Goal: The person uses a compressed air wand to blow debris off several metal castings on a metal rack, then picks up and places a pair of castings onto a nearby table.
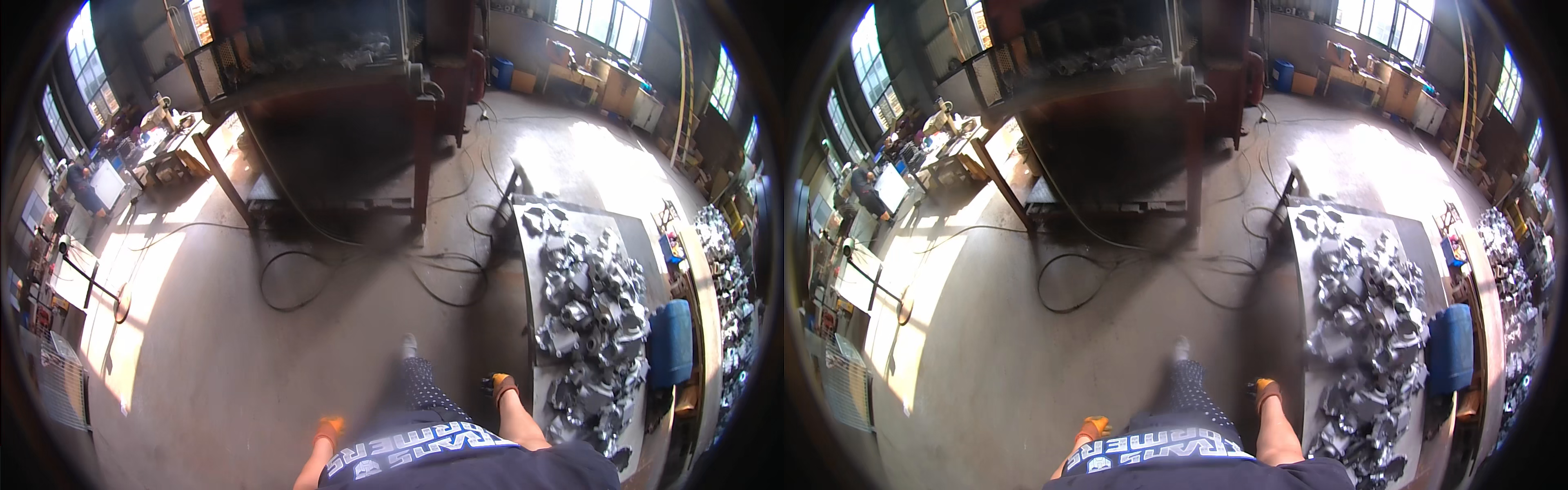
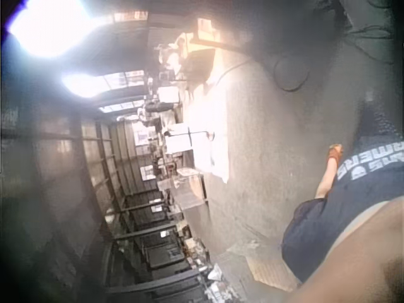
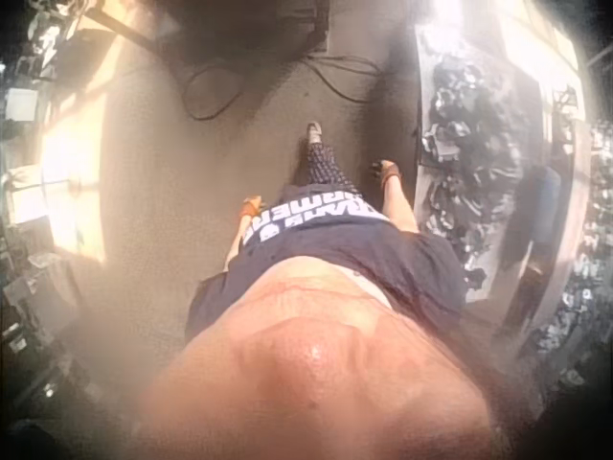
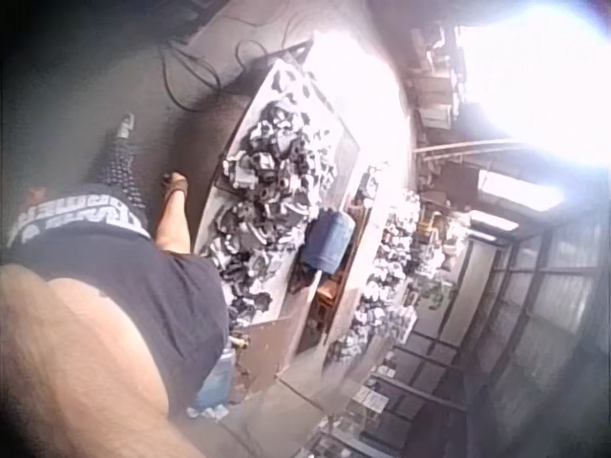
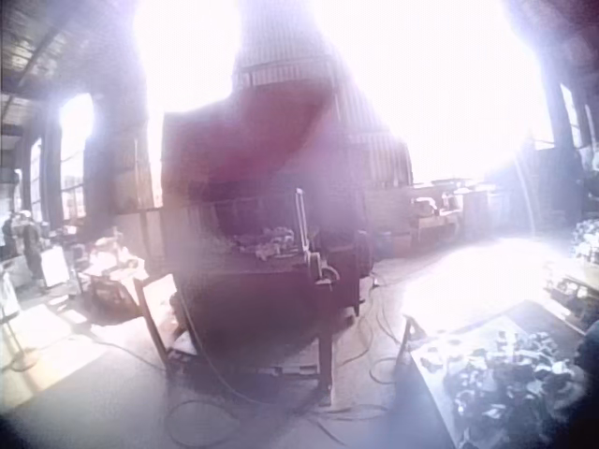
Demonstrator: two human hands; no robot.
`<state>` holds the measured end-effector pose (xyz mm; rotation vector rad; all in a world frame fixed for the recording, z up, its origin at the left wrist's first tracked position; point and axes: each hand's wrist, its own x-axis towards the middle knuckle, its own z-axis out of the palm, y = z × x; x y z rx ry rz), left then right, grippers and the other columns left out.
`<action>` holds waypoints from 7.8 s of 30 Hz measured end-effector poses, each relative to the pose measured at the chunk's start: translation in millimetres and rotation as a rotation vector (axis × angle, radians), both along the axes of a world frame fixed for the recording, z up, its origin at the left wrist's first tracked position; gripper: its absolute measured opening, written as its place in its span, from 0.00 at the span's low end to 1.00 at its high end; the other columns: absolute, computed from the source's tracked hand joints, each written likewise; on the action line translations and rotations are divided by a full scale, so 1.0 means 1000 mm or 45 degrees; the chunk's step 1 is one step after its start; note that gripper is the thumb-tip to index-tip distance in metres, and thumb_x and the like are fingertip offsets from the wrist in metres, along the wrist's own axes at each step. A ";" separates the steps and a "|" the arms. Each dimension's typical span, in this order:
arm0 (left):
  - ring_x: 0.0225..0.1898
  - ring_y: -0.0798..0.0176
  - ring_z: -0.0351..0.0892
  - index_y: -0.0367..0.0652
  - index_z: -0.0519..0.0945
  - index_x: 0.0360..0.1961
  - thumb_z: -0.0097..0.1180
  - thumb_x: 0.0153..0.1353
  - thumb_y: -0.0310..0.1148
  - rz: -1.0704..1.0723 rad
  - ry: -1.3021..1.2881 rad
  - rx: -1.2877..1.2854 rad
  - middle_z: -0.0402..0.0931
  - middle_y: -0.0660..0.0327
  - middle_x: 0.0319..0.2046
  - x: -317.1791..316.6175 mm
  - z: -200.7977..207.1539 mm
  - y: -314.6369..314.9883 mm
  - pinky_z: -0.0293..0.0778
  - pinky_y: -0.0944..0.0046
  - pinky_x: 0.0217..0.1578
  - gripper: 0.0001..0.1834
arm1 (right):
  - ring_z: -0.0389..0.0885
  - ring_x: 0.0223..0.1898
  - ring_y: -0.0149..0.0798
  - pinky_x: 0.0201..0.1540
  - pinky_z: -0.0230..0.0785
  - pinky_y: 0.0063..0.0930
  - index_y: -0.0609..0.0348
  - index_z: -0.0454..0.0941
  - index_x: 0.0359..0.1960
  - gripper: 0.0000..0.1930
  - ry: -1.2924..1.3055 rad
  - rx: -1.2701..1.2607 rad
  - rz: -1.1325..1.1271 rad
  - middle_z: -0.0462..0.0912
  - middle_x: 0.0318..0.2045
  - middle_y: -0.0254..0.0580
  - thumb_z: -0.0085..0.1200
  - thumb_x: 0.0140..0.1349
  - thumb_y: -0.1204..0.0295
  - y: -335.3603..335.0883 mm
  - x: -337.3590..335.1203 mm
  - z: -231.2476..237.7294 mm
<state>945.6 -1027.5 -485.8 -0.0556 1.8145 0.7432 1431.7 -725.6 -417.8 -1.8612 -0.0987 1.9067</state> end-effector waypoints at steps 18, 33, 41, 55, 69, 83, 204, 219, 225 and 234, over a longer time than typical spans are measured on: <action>0.24 0.65 0.79 0.36 0.59 0.66 0.57 0.57 0.26 0.185 0.443 0.892 0.79 0.57 0.31 -0.216 0.209 0.537 0.75 0.68 0.27 0.36 | 0.81 0.44 0.48 0.44 0.71 0.44 0.48 0.74 0.47 0.12 0.247 0.951 -0.044 0.82 0.46 0.41 0.52 0.65 0.61 0.470 -0.295 0.278; 0.53 0.52 0.73 0.36 0.60 0.64 0.68 0.48 0.23 0.277 0.736 1.900 0.64 0.52 0.59 -0.604 0.460 1.031 0.78 0.59 0.50 0.42 | 0.78 0.44 0.42 0.43 0.74 0.45 0.47 0.67 0.60 0.21 0.375 1.721 0.607 0.77 0.47 0.37 0.47 0.69 0.55 0.810 -0.612 0.392; 0.62 0.56 0.65 0.42 0.59 0.67 0.66 0.49 0.25 -0.110 0.639 1.828 0.65 0.48 0.60 -0.710 0.506 1.145 0.72 0.56 0.57 0.44 | 0.82 0.34 0.45 0.34 0.73 0.38 0.51 0.72 0.50 0.15 0.132 0.927 0.576 0.82 0.36 0.40 0.46 0.69 0.57 0.924 -0.669 0.400; 0.68 0.57 0.60 0.42 0.51 0.70 0.49 0.62 0.59 -0.604 1.073 0.687 0.60 0.53 0.67 -0.737 0.549 1.207 0.57 0.61 0.66 0.44 | 0.83 0.37 0.47 0.43 0.81 0.44 0.57 0.72 0.48 0.13 0.468 0.748 0.381 0.81 0.40 0.46 0.47 0.68 0.63 0.890 -0.716 0.428; 0.56 0.63 0.73 0.41 0.74 0.51 0.52 0.66 0.37 0.438 0.021 1.884 0.75 0.54 0.55 -0.678 0.458 1.143 0.72 0.60 0.55 0.16 | 0.79 0.31 0.45 0.36 0.77 0.44 0.53 0.73 0.37 0.04 0.710 0.894 -0.063 0.77 0.29 0.41 0.49 0.66 0.69 0.849 -0.746 0.463; 0.58 0.51 0.72 0.48 0.59 0.68 0.60 0.58 0.50 0.257 -0.307 2.272 0.66 0.53 0.62 -0.645 0.484 1.116 0.73 0.49 0.56 0.40 | 0.83 0.35 0.47 0.41 0.78 0.43 0.62 0.74 0.47 0.19 1.009 1.277 0.095 0.82 0.37 0.47 0.55 0.63 0.60 0.833 -0.682 0.462; 0.49 0.47 0.72 0.47 0.76 0.49 0.66 0.43 0.32 -2.663 0.052 2.283 0.76 0.58 0.43 1.090 0.155 0.226 0.70 0.51 0.51 0.27 | 0.83 0.42 0.49 0.42 0.77 0.35 0.62 0.73 0.56 0.25 -0.910 0.039 -0.516 0.82 0.44 0.58 0.60 0.60 0.62 -0.208 0.733 0.058; 0.56 0.45 0.73 0.45 0.73 0.59 0.62 0.51 0.48 -3.121 0.599 1.409 0.76 0.47 0.53 1.062 0.151 0.300 0.67 0.56 0.59 0.34 | 0.81 0.51 0.49 0.51 0.73 0.38 0.54 0.78 0.54 0.22 -1.159 -0.633 0.177 0.81 0.49 0.53 0.54 0.58 0.64 -0.294 0.726 0.038; 0.51 0.44 0.75 0.42 0.71 0.59 0.64 0.52 0.32 -2.530 0.304 1.969 0.76 0.47 0.49 0.976 0.215 0.333 0.71 0.53 0.54 0.31 | 0.82 0.39 0.51 0.39 0.74 0.41 0.58 0.79 0.45 0.14 -1.992 -0.732 -0.591 0.82 0.38 0.49 0.56 0.60 0.65 -0.400 0.615 0.018; 0.33 0.63 0.79 0.41 0.77 0.54 0.58 0.55 0.20 -2.153 0.309 1.391 0.80 0.55 0.32 0.607 0.193 0.394 0.75 0.65 0.38 0.22 | 0.84 0.29 0.47 0.25 0.73 0.41 0.52 0.80 0.35 0.09 -1.567 -1.184 -0.306 0.85 0.30 0.40 0.58 0.49 0.71 -0.409 0.298 0.035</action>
